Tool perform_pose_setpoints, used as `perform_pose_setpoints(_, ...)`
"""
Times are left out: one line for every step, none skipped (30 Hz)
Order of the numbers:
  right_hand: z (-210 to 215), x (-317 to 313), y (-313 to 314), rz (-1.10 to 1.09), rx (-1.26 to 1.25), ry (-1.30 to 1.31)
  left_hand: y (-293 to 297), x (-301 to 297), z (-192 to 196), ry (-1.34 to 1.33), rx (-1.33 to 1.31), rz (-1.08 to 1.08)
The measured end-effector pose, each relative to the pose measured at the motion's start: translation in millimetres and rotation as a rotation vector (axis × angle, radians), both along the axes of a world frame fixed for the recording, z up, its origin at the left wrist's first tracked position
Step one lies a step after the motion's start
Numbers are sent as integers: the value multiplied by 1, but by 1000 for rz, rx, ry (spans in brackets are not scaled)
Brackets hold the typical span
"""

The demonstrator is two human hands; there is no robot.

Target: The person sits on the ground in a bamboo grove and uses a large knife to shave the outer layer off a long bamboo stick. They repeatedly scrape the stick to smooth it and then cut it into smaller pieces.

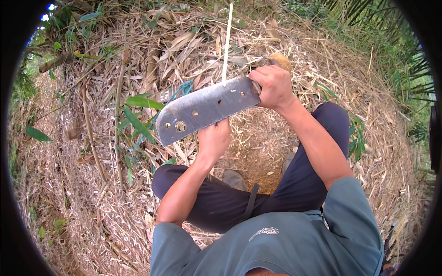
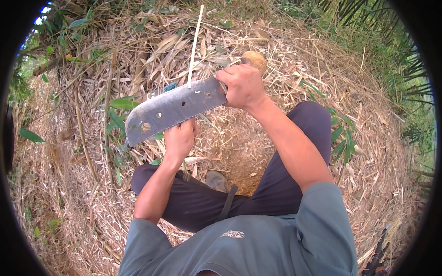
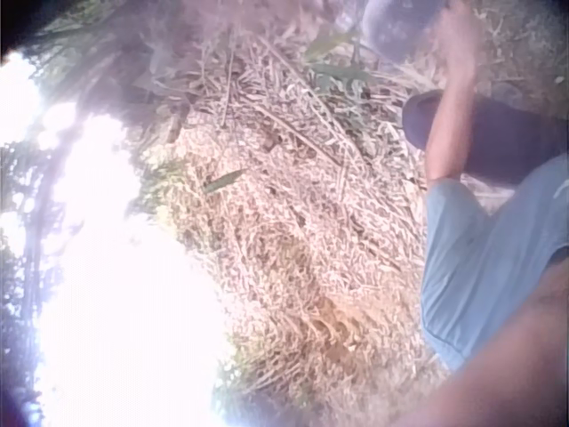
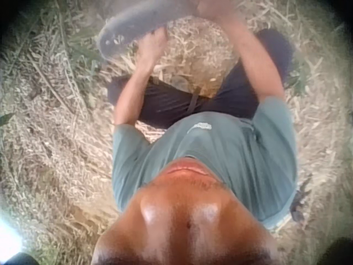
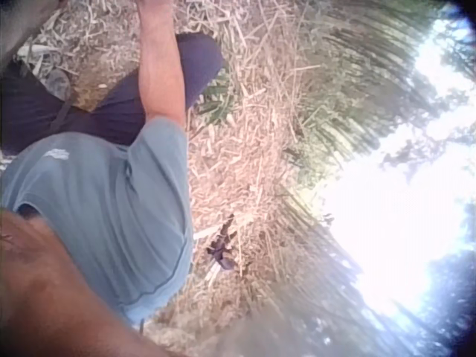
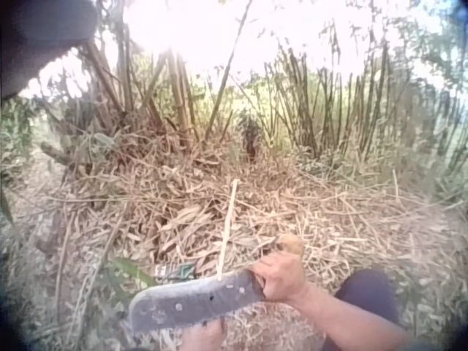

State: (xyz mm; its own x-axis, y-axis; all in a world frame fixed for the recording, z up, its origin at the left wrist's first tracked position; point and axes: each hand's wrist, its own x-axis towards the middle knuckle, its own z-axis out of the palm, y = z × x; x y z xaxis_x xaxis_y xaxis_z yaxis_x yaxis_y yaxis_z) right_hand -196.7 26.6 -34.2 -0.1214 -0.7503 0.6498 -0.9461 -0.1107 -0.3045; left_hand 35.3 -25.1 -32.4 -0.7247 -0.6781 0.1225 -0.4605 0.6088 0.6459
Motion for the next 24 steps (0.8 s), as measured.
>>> perform_pose_setpoints(1,1,-1,-1,7,-4,2,2,-1,43,-10,11)
perform_pose_setpoints(3,2,-2,-1,13,-8,3,2,-1,85,4,31)
perform_pose_setpoints(5,3,-3,-1,20,-12,3,2,0,128,16,49)
perform_pose_setpoints(3,1,-3,-11,2,-6,3,-1,4,171,52,73)
perform_pose_setpoints(-1,-4,-5,-21,-16,-1,7,-3,11,206,148,94)
perform_pose_setpoints(-3,-11,-7,-30,-34,4,11,-6,18,243,242,120)
perform_pose_setpoints(-1,-21,-7,-161,119,-60,21,-7,29,266,397,141)
perform_pose_setpoints(5,-33,-7,-290,275,-128,32,-5,39,285,553,164)
perform_pose_setpoints(10,-45,-7,-416,432,-196,46,-1,46,238,633,166)
perform_pose_setpoints(18,-60,-8,-544,474,-330,62,5,51,197,707,160)
perform_pose_setpoints(22,-72,-13,-659,516,-467,75,17,47,183,619,122)
perform_pose_setpoints(16,-92,-12,-739,535,-520,87,26,46,273,627,77)
perform_pose_setpoints(5,-111,-9,-817,559,-578,95,33,46,359,637,38)
perform_pose_setpoints(-13,-130,-4,-876,499,-607,91,36,44,398,681,120)
perform_pose_setpoints(-31,-148,0,-931,437,-633,85,36,40,441,724,206)
perform_pose_setpoints(-40,-155,-5,-971,376,-654,78,36,36,490,760,305)
perform_pose_setpoints(-34,-143,-14,-922,359,-734,71,35,37,511,816,313)
perform_pose_setpoints(-29,-129,-14,-875,345,-814,61,34,37,535,873,317)
perform_pose_setpoints(-19,-111,-13,-828,325,-897,53,33,38,558,925,314)
perform_pose_setpoints(-8,-86,-12,-720,325,-1022,47,33,32,556,881,319)
perform_pose_setpoints(1,-61,-8,-623,321,-1142,43,33,31,546,878,333)
perform_pose_setpoints(-1,-42,-5,-500,227,-989,39,30,31,536,879,337)
perform_pose_setpoints(-6,-23,-2,-377,142,-835,36,30,29,522,883,345)
perform_pose_setpoints(5,2,0,-333,242,-754,34,33,24,538,868,366)
